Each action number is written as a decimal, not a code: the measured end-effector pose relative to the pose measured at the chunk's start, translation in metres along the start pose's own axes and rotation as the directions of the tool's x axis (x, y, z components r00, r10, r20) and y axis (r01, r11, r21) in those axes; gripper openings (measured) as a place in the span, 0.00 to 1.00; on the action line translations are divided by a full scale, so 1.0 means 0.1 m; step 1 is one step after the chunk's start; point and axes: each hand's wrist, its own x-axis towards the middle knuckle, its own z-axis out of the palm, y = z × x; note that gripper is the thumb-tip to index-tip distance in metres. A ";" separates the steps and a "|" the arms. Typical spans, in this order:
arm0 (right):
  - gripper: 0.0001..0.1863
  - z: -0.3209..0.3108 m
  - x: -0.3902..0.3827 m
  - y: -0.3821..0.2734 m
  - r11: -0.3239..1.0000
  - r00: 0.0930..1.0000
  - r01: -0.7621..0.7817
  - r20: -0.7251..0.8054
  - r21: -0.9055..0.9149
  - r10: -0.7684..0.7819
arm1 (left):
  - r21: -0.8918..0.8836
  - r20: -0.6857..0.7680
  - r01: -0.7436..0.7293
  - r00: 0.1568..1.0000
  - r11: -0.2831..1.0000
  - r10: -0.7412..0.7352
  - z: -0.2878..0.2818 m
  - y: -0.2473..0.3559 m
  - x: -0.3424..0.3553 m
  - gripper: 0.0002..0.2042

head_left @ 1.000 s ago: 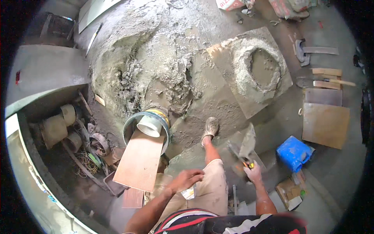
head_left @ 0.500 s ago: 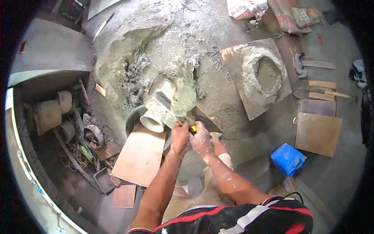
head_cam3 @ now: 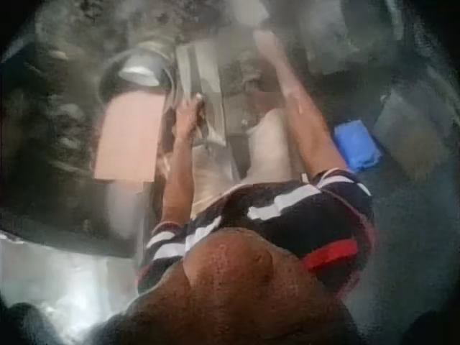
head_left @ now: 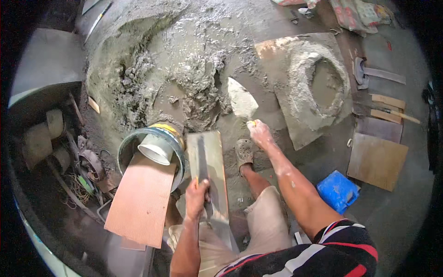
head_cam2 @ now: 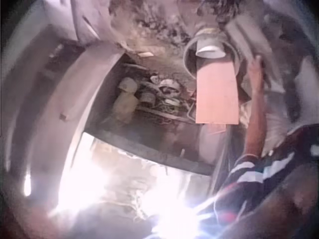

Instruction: The person applies mortar to a concrete wall, positions a tile against it, and presses it into place by hand. They then pour water from a cup onto a second tile to clean it and use a trowel to apply mortar to the back of that tile.

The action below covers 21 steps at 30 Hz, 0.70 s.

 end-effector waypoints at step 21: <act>0.27 1.27 1.59 0.67 0.882 0.999 -0.019 0.015 -0.471 0.029 | -0.241 0.215 0.409 0.907 0.880 -0.362 -0.36 -0.98 0.59 0.07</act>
